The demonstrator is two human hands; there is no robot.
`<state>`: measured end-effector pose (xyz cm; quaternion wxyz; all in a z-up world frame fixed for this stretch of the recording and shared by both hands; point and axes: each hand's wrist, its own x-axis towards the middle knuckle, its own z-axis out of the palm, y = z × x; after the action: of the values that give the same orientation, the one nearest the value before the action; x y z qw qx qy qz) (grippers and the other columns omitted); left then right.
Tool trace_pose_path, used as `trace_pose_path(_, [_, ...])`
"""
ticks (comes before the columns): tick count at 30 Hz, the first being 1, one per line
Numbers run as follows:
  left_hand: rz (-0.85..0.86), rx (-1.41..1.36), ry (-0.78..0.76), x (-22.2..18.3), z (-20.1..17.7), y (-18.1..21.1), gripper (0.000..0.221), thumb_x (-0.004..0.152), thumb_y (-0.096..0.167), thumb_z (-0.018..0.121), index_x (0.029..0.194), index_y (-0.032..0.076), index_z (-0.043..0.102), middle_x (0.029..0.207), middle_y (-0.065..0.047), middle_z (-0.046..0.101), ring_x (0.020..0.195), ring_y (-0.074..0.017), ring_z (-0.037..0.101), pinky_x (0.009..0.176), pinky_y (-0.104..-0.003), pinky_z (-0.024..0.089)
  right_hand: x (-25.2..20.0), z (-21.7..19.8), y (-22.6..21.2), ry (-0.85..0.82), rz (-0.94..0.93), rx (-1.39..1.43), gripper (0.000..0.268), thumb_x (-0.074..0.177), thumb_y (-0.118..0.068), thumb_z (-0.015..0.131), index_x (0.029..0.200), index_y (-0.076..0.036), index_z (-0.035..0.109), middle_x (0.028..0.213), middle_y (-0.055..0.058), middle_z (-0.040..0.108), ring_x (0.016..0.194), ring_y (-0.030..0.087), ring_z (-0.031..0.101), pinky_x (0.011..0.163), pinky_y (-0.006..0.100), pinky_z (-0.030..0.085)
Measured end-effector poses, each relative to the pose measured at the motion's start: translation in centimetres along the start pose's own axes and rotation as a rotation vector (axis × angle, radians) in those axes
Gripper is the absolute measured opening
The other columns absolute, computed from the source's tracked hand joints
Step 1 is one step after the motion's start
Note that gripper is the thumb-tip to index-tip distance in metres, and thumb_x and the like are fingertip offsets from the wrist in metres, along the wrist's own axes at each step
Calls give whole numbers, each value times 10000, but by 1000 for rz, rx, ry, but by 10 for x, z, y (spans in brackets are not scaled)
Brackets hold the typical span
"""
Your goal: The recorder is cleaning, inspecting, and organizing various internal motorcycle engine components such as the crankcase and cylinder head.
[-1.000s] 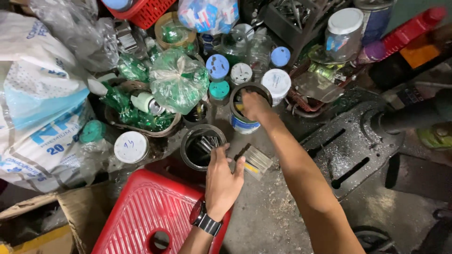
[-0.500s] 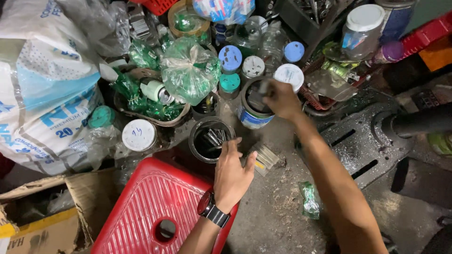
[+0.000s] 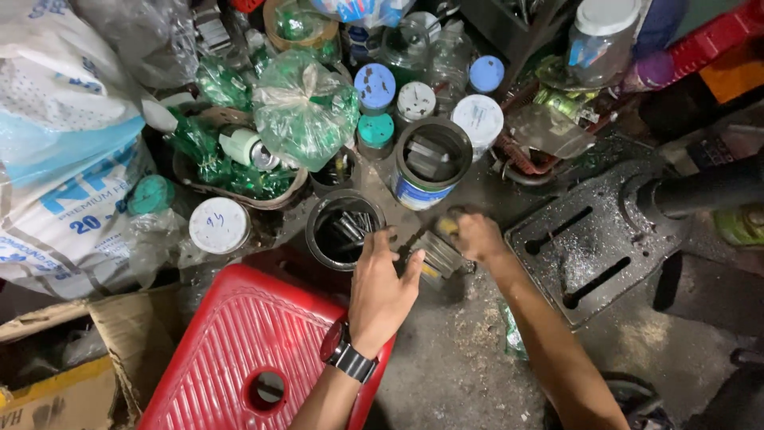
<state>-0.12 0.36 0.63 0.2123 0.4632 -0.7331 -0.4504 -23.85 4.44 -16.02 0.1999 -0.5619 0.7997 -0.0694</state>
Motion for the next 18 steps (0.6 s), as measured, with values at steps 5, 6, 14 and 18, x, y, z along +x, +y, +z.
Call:
trace_pose_path(5, [-20, 26, -6, -1, 0, 0, 496, 902, 251, 724, 1257, -55, 561, 1230, -226, 618, 959, -346, 702, 834, -468, 546, -7, -58, -18, 702, -91, 402, 265, 933, -152, 691, 1160, -19, 722, 1055, 215, 729, 934, 374, 731, 828, 443, 569])
trace_pose_path(6, [-31, 13, -6, -1, 0, 0, 503, 900, 251, 721, 1265, -52, 555, 1235, -224, 614, 962, -345, 702, 831, -466, 549, 11, -64, -21, 710, -108, 337, 236, 933, -135, 697, 1133, -11, 725, 1038, 222, 725, 924, 387, 721, 814, 460, 562])
trace_pose_path(14, [-47, -2, -9, -1, 0, 0, 507, 907, 262, 705, 1281, -39, 545, 1243, -205, 610, 982, -334, 704, 833, -461, 552, 165, -7, -19, 285, -44, -191, 123, 849, -60, 640, 920, -22, 733, 988, 258, 714, 940, 431, 703, 831, 495, 571])
trace_pose_path(18, [-40, -11, 6, -2, 2, -4, 506, 908, 262, 702, 1284, -38, 545, 1236, -201, 617, 990, -332, 694, 852, -464, 542, 137, -47, -35, 273, -116, -117, 218, 806, -125, 740, 994, -15, 732, 968, 253, 726, 929, 410, 711, 831, 475, 575])
